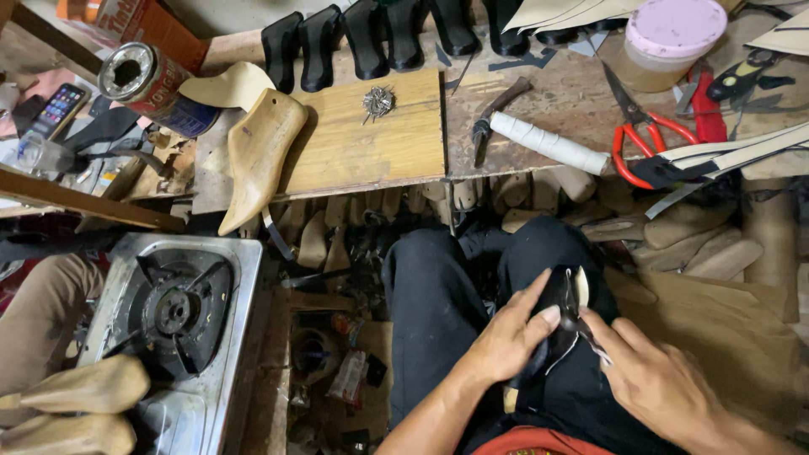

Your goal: The person repairs a black high-heeled shoe by attaching a new sole to a wooden shoe last. They use a hammer and nails to secure the sole, then use pliers to trim excess material and a knife to smooth the edges. The person also uses a small rectangular tool to press the sole into place.

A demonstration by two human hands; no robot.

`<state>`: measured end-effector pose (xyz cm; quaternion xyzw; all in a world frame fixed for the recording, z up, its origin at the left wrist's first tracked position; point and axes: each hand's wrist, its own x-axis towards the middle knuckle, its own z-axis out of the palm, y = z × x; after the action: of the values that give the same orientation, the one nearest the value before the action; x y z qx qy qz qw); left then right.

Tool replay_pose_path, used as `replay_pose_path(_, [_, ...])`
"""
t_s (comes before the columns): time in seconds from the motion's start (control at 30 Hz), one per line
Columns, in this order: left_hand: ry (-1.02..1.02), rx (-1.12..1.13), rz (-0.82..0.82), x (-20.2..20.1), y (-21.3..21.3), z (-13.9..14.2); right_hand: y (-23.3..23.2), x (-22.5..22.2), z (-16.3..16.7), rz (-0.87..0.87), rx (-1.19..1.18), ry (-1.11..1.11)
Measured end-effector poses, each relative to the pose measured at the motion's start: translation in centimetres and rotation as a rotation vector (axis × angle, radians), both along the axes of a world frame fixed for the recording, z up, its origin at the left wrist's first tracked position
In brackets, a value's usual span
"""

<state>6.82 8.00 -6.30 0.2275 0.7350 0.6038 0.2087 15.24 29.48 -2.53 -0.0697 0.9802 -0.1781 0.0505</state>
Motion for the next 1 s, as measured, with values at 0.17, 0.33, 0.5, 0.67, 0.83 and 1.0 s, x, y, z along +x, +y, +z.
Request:
replay_pose_path(0.17, [0.175, -0.081, 0.066, 1.0, 1.0, 1.1, 3.4, -1.0, -3.3, -0.466, -0.476, -0.759])
replay_pose_path(0.33, [0.122, -0.22, 0.076, 1.6, 2.5, 2.4, 6.6, -3.4, -0.9, 0.207, -0.202, -0.294])
replay_pose_path(0.5, [-0.021, -0.093, -0.056, 0.3, 1.1, 2.2, 2.9, -3.5, 3.4, 0.041, 0.377, -0.482])
replay_pose_path(0.67, [-0.06, 0.014, -0.007, -0.8, 0.5, 1.6, -0.7, -1.3, 2.2, -0.066, 0.351, -0.324])
replay_pose_path(0.83, [0.088, -0.113, 0.057, 0.6, 1.5, 2.4, 2.7, -1.1, -2.1, -0.252, -0.347, -0.454])
replay_pose_path(1.0, [0.084, -0.228, 0.066, 1.0, 3.0, 3.4, 6.5, -2.5, -1.4, 0.128, -0.118, -0.198])
